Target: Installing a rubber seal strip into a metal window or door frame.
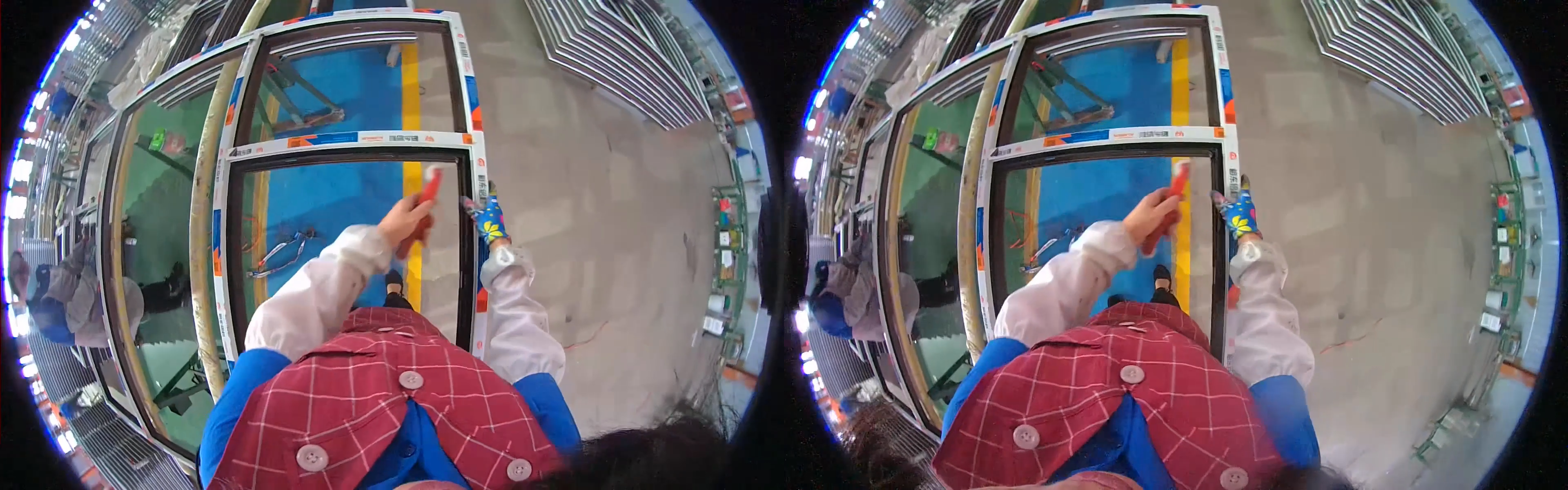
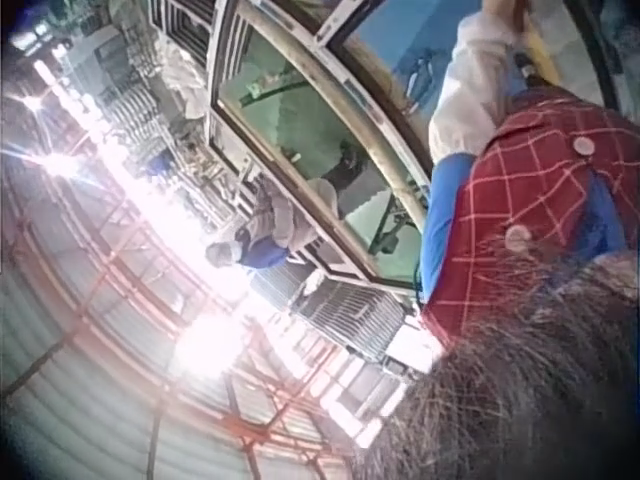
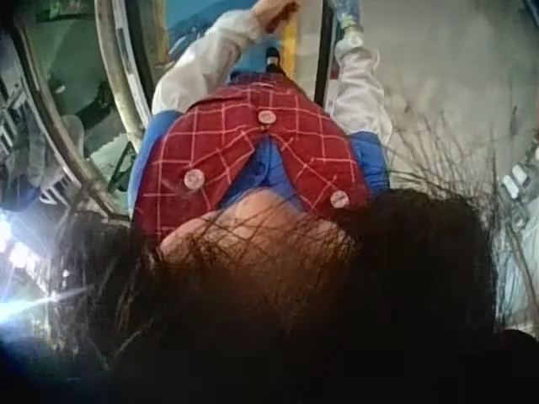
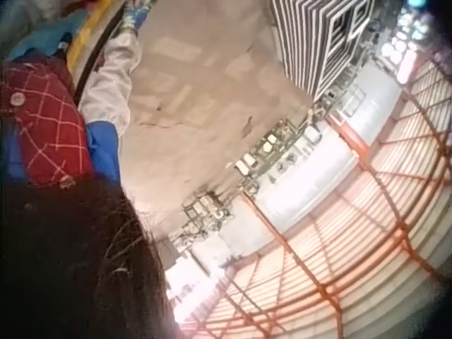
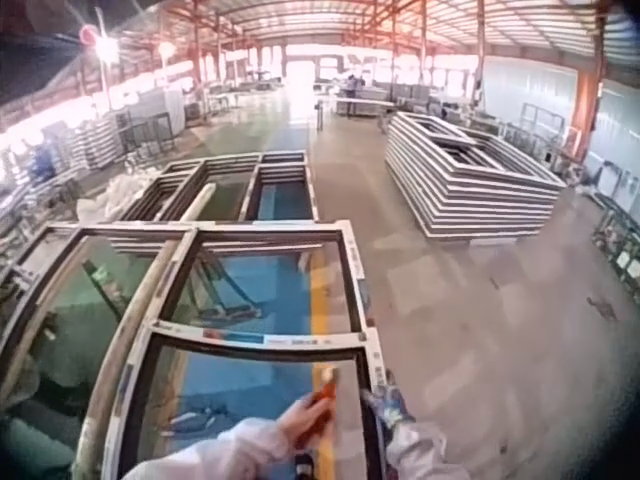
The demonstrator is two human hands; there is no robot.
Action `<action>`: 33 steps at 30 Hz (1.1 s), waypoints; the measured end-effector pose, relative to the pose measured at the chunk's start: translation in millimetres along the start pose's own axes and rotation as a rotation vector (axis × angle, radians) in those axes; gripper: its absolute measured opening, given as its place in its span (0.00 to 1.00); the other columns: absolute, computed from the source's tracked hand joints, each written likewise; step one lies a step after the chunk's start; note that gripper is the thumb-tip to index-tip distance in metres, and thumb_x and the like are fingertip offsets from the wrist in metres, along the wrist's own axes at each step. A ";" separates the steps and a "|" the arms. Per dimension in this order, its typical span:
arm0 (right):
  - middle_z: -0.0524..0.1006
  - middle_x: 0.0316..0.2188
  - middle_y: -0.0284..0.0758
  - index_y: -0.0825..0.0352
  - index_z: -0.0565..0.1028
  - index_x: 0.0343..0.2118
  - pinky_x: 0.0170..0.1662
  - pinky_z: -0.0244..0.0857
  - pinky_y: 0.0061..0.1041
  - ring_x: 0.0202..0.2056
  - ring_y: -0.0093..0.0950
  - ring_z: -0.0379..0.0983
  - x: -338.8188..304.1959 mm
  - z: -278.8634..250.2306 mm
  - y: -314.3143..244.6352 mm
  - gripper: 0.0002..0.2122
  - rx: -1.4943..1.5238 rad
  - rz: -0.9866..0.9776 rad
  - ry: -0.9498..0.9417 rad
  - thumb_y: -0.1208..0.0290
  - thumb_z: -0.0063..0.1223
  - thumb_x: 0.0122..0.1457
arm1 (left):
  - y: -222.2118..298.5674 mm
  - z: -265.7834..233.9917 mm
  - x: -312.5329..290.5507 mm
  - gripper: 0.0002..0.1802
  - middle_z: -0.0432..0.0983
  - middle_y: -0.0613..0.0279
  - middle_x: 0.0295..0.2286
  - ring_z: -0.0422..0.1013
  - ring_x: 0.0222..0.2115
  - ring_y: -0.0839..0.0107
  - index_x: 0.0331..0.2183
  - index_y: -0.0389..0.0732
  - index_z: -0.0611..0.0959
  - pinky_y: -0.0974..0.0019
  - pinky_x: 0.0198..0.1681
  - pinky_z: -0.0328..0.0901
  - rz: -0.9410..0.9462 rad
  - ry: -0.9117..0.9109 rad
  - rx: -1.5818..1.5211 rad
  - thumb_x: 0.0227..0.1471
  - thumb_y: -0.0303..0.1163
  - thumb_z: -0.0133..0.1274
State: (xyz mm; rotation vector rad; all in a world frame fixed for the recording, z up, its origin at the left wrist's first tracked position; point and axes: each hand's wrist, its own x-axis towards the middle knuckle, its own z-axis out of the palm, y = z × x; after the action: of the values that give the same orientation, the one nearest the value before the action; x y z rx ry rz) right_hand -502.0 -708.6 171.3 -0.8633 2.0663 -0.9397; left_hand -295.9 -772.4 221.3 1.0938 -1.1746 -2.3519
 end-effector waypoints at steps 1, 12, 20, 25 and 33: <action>0.72 0.20 0.26 0.60 0.60 0.54 0.15 0.52 0.17 0.15 0.14 0.60 9.7 -0.7 4.7 0.28 0.101 -0.170 -0.036 0.66 0.58 0.51 | 3.7 8.5 16.1 0.15 0.69 0.62 0.20 0.65 0.13 0.74 0.40 0.38 0.71 0.70 0.14 0.62 0.021 0.017 0.024 0.56 0.38 0.43; 0.70 0.16 0.25 0.60 0.70 0.28 0.12 0.45 0.13 0.11 0.10 0.53 19.0 2.6 25.5 0.10 0.174 0.019 -0.041 0.61 0.58 0.51 | 2.5 -61.3 22.3 0.12 0.63 0.67 0.17 0.58 0.11 0.78 0.33 0.41 0.70 0.71 0.10 0.54 -0.037 0.342 -0.231 0.54 0.40 0.45; 0.68 0.14 0.24 0.66 0.74 0.26 0.17 0.51 0.20 0.15 0.15 0.59 21.6 -1.0 30.8 0.15 0.087 -0.024 -0.004 0.56 0.59 0.48 | 52.5 -235.1 -72.1 0.14 0.60 0.69 0.12 0.55 0.08 0.79 0.29 0.41 0.71 0.73 0.08 0.51 0.386 1.038 -0.486 0.55 0.43 0.43; 0.66 0.14 0.28 0.68 0.74 0.29 0.21 0.55 0.27 0.17 0.21 0.58 24.7 -0.8 35.9 0.20 0.034 -0.056 0.059 0.52 0.57 0.49 | 1.5 -176.1 -58.3 0.16 0.62 0.70 0.13 0.57 0.08 0.79 0.31 0.42 0.72 0.72 0.08 0.53 0.208 0.843 -0.375 0.54 0.46 0.44; 0.70 0.17 0.27 0.67 0.74 0.28 0.23 0.55 0.26 0.19 0.20 0.60 21.4 -6.0 39.5 0.18 -0.079 -0.010 0.090 0.54 0.57 0.50 | 5.3 -158.8 -36.8 0.15 0.60 0.69 0.14 0.55 0.09 0.79 0.30 0.44 0.66 0.72 0.09 0.51 0.242 0.742 -0.616 0.57 0.46 0.41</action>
State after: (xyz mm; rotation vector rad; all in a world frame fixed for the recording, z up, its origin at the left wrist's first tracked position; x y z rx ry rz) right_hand -529.2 -702.9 135.4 -0.8870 2.1901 -0.9227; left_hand -154.1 -843.6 183.8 1.3023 -0.2664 -1.6736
